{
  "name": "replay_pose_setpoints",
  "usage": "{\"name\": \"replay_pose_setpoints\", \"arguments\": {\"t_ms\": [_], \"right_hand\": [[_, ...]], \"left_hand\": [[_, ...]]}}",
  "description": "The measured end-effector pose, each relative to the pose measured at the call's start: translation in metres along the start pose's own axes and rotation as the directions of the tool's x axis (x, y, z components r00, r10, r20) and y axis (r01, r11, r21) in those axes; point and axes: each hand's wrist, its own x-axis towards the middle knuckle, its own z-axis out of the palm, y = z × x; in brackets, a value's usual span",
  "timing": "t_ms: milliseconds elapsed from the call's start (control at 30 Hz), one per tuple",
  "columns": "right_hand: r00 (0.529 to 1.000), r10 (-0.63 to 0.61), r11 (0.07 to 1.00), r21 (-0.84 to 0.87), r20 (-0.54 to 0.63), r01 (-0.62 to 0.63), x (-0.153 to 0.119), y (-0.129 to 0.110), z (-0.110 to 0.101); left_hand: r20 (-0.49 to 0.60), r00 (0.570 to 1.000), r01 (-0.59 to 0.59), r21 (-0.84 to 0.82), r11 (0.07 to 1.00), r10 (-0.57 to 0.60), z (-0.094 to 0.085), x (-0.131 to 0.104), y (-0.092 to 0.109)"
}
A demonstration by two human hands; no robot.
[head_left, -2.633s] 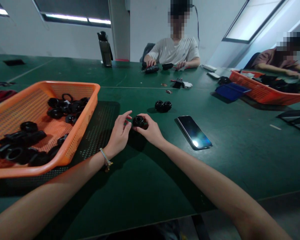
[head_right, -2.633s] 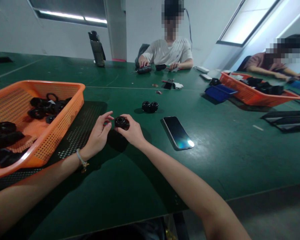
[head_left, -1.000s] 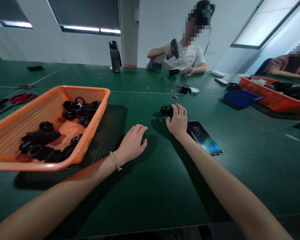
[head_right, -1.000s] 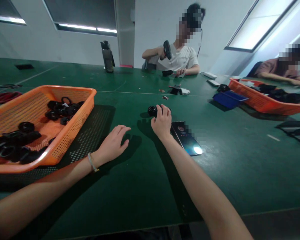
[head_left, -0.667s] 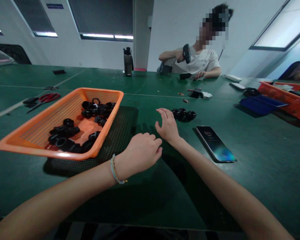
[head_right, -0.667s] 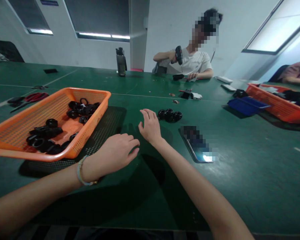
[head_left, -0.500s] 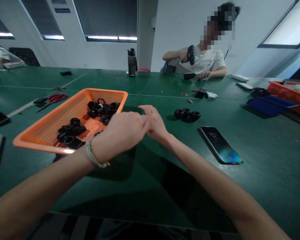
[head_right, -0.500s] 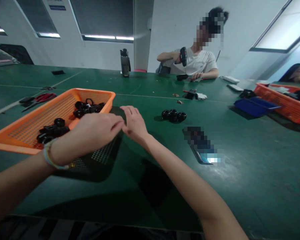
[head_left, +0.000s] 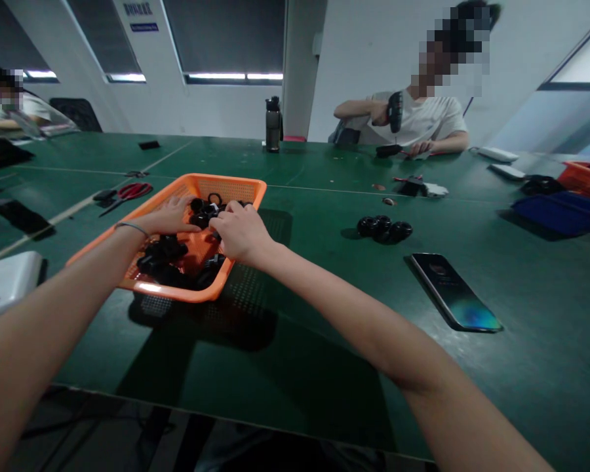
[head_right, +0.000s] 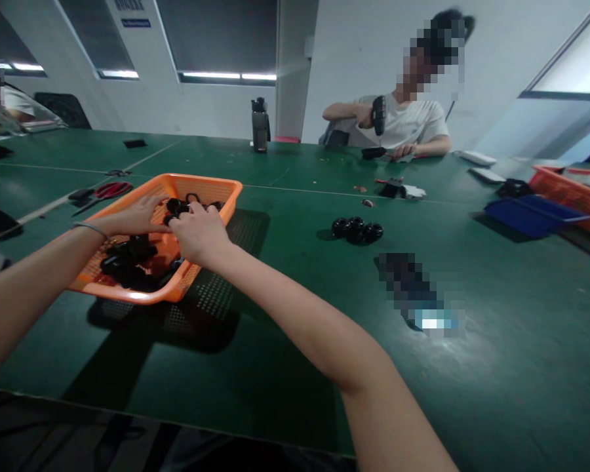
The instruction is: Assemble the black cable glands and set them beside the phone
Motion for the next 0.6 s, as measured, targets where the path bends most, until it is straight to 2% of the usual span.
{"name": "replay_pose_setpoints", "arguments": {"t_ms": [100,167,267,333,400,500,600], "right_hand": [[0.968,-0.094,0.989,0.132,0.231,0.065,0.011,0.003,-0.002],[0.945,-0.100,0.986,0.158,0.311,0.052,0.017,0.004,-0.003],[0.914,-0.090,0.993,0.102,0.395,0.053,0.025,0.001,-0.001],[0.887,-0.065,0.997,0.074,0.458,0.035,0.029,-0.005,0.002],[0.871,0.002,0.999,0.039,0.492,-0.024,0.031,-0.011,0.006],[0.867,0.060,0.998,-0.006,0.494,-0.066,0.032,-0.018,0.010],[0.892,-0.084,0.996,0.019,0.444,0.085,0.030,-0.023,0.010]], "left_hand": [[0.041,0.997,-0.067,-0.002,0.998,0.067,0.003,0.001,0.004],[0.109,0.987,-0.120,-0.020,0.993,0.122,0.002,0.004,0.011],[0.172,0.982,-0.077,0.008,0.997,0.075,0.001,0.005,0.020],[0.221,0.974,-0.040,-0.029,0.999,0.046,0.001,0.002,0.022],[0.242,0.970,-0.020,-0.060,0.998,0.034,0.001,-0.001,0.022],[0.189,0.982,0.009,-0.080,0.997,0.006,0.001,-0.001,0.019],[0.074,0.997,0.015,-0.146,0.989,-0.004,0.002,0.003,0.018]]}}
